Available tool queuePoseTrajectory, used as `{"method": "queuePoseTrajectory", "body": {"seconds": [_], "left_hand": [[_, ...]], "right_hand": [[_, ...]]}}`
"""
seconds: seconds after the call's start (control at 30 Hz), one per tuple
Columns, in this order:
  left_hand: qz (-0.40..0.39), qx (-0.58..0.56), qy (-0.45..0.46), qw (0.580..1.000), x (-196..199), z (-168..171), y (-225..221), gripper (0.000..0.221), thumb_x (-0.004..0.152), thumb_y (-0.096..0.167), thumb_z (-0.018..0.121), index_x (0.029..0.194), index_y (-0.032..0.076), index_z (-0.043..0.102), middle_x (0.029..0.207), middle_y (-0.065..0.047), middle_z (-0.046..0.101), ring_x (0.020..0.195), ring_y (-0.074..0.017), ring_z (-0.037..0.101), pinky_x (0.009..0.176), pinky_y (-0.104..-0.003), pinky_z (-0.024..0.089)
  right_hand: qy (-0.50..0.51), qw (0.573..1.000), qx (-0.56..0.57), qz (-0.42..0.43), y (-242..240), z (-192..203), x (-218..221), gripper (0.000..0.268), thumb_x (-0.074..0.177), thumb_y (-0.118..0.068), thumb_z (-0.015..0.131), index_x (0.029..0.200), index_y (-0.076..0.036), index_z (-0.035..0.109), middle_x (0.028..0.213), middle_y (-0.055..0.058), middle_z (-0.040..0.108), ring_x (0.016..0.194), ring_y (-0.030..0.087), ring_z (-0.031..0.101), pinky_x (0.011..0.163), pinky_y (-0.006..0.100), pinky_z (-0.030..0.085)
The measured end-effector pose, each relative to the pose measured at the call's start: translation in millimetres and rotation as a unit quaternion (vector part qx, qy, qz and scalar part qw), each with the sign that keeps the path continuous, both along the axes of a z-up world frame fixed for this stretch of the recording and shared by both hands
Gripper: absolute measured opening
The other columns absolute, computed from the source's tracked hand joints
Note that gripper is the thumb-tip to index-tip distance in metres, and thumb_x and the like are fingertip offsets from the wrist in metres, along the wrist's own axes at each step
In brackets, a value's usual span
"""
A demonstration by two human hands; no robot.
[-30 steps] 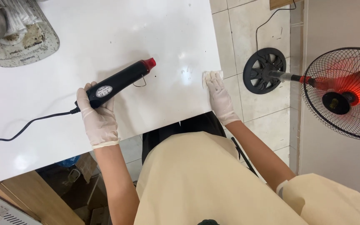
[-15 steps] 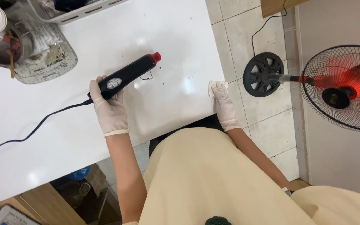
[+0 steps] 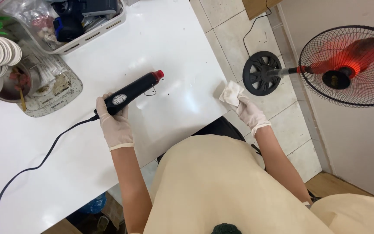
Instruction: Cleaning a white work surface using a cloth and a heat tool.
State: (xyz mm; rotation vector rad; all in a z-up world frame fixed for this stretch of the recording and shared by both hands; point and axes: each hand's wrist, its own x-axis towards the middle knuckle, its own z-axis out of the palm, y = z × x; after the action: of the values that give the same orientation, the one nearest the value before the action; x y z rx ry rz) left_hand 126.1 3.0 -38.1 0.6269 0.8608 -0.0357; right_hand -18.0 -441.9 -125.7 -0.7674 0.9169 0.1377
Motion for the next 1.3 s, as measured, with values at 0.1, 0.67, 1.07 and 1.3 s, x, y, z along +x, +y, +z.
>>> {"method": "queuePoseTrajectory", "body": {"seconds": [0.1, 0.67, 1.07, 1.3], "left_hand": [[-0.011, -0.002, -0.003, 1.0, 2, 0, 4, 0.024, 0.098, 0.033, 0.065, 0.107, 0.011, 0.066, 0.116, -0.005, 0.069, 0.113, -0.018, 0.068, 0.103, -0.036, 0.06], [0.038, 0.017, 0.002, 0.999, -7, 3, 2, 0.026, 0.098, 0.034, 0.065, 0.111, 0.012, 0.065, 0.119, -0.004, 0.068, 0.116, -0.0193, 0.066, 0.102, -0.037, 0.058], [0.05, 0.024, -0.002, 0.998, -15, -5, -3, 0.03, 0.097, 0.036, 0.066, 0.116, 0.012, 0.063, 0.122, -0.005, 0.066, 0.116, -0.0193, 0.065, 0.104, -0.038, 0.057], [0.038, 0.041, 0.015, 0.998, -16, 5, -7, 0.032, 0.098, 0.036, 0.065, 0.117, 0.011, 0.063, 0.121, -0.005, 0.067, 0.114, -0.0188, 0.067, 0.102, -0.037, 0.059]], "right_hand": [[-0.01, 0.999, 0.029, -0.022, 26, 65, 23, 0.044, 0.102, -0.014, 0.053, 0.145, -0.002, 0.049, 0.14, 0.011, 0.063, 0.126, 0.023, 0.064, 0.107, 0.04, 0.055], [0.027, 0.934, -0.284, 0.214, 28, 90, 112, 0.043, 0.084, 0.002, 0.068, 0.125, -0.006, 0.055, 0.113, 0.004, 0.067, 0.102, 0.014, 0.068, 0.088, 0.031, 0.061], [0.05, 0.866, -0.377, 0.324, -3, 50, 118, 0.032, 0.087, -0.001, 0.075, 0.117, -0.001, 0.064, 0.103, 0.006, 0.071, 0.09, 0.014, 0.069, 0.081, 0.027, 0.058], [-0.043, 0.727, -0.573, 0.377, 46, 60, 137, 0.019, 0.103, -0.01, 0.069, 0.119, -0.003, 0.075, 0.113, 0.013, 0.075, 0.104, 0.02, 0.072, 0.096, 0.028, 0.056]]}}
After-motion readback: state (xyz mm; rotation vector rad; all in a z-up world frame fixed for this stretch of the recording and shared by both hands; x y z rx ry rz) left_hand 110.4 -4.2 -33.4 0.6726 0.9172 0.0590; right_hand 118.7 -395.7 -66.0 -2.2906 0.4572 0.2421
